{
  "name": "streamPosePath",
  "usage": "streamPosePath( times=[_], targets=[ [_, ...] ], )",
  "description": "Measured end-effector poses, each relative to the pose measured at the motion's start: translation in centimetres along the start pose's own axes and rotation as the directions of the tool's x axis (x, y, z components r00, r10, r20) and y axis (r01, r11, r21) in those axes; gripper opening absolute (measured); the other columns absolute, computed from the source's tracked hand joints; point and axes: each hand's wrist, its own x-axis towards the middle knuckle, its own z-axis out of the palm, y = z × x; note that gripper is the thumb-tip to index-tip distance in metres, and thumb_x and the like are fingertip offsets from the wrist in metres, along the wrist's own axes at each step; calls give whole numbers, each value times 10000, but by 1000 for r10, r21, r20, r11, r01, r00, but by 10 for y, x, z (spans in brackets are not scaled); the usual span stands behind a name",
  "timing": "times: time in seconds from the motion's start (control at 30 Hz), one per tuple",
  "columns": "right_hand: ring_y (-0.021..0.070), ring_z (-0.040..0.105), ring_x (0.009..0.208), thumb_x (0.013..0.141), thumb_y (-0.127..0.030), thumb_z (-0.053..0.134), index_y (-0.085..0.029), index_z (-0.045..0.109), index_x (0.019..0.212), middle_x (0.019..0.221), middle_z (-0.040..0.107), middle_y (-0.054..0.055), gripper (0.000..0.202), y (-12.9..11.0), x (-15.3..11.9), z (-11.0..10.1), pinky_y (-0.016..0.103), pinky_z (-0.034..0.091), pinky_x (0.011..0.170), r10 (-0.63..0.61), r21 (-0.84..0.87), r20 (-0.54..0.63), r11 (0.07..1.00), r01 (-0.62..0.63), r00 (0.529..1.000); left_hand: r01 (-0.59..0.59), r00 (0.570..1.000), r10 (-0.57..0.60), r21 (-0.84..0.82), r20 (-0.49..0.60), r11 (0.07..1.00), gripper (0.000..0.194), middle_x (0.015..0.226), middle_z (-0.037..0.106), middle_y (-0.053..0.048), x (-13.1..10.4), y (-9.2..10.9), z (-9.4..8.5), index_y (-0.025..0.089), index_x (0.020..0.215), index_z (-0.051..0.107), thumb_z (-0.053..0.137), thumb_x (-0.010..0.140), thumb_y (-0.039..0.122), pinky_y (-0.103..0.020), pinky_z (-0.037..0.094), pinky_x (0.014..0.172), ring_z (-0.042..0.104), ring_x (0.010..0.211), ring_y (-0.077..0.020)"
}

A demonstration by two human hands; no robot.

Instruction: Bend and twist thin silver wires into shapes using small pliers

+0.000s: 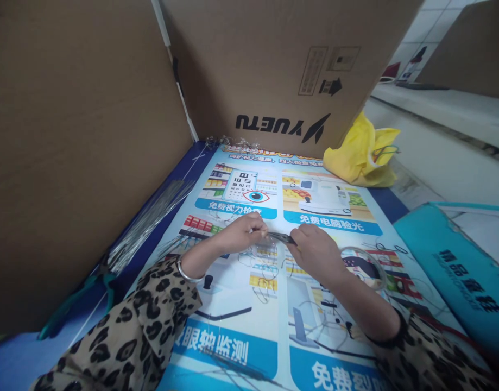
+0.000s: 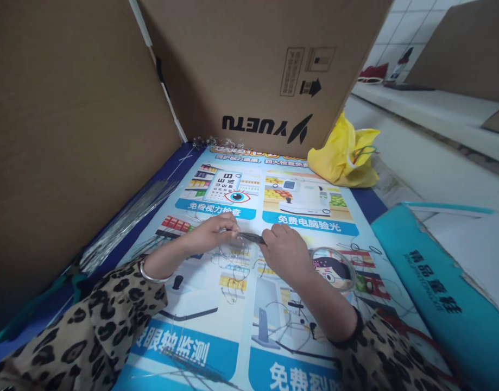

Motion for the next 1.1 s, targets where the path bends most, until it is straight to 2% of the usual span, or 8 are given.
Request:
streamPosePath(
  times=[0.2,0.43,0.87,1.1],
  targets=[
    [190,446,766,836,-295,500,-180,578,739,736,549,60,169,2,2,-1,305,279,702,-43,-4,-19,999,43,999,20,999,-21,29,30,999,173,766,529,-10,0,0,0,159,697,577,463,825,178,-276,392,770,499,808,-145],
    [203,431,753,825,-249,497,-192,575,723,721,532,62,141,1,2,-6,320,247,671,-65,-129,-45,990,59,997,41,999,-42,12,24,999,173,739,528,-4,0,1,2,159,686,575,464,818,152,-274,386,773,503,800,-141],
    [211,445,744,828,-264,501,-198,569,716,710,547,63,147,-4,3,-9,319,224,633,-17,-139,-12,990,16,1000,105,994,-103,48,-43,993,172,708,501,-5,1,1,5,144,684,626,489,777,99,-264,375,739,501,775,-144],
    [206,469,752,844,-271,478,-192,569,728,723,562,61,167,-5,2,-8,309,224,628,10,-131,23,991,-7,1000,67,995,-62,70,-73,995,165,685,484,-2,1,-3,7,140,648,593,487,768,97,-260,370,712,492,753,-141]
  ],
)
